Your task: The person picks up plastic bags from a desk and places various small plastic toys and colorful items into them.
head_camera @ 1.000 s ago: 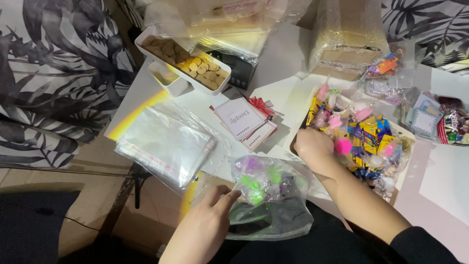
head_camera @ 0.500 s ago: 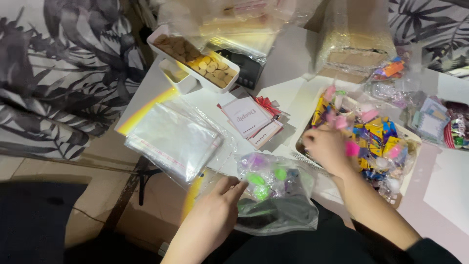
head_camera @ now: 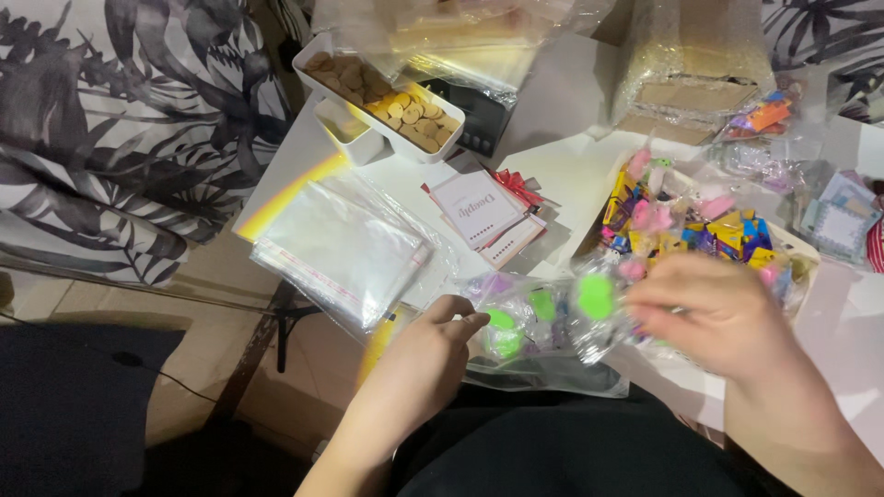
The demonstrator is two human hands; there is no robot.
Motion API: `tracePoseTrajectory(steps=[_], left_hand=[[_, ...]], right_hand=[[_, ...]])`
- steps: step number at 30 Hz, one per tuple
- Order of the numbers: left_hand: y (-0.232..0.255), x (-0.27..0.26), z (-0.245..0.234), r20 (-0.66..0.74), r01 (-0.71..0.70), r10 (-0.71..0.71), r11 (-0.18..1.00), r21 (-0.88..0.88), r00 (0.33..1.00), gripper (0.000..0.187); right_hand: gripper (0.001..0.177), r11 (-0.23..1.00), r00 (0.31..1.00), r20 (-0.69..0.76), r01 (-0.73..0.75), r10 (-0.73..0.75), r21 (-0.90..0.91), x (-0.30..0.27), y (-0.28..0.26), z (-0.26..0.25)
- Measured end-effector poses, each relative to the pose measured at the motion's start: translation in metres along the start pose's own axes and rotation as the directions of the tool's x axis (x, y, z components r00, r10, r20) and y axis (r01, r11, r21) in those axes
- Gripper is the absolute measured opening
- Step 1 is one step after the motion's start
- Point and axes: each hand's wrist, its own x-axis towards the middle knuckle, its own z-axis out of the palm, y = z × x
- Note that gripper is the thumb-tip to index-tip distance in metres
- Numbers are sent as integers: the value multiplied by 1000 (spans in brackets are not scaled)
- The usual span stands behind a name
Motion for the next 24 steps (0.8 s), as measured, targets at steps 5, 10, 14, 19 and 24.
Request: tracePoseTrajectory(steps=[5,10,14,19,24], left_hand=[[5,5,4,-41,-15,15,1000,-15,999,38],[7,8,11,-137,-29,16,995,-94,990,42],[13,10,14,-167,-8,-5,997,-74,986,42],[15,4,14,-172,-43,28,996,-83,985,41],[26,-2,9,-76,-66,57,990,-122,996,41]], right_hand=[[26,976,994,53,108,-99,-188,14,-16,25],[30,978,983,-33,176,-181,-107,28,-37,34],[31,952,960,-9,276,-280,-135,34,-51,44],[28,953,968,2,246,-249,-175,28,-43,38],[9,968,948,205,228,-245,101,24,-49,30]])
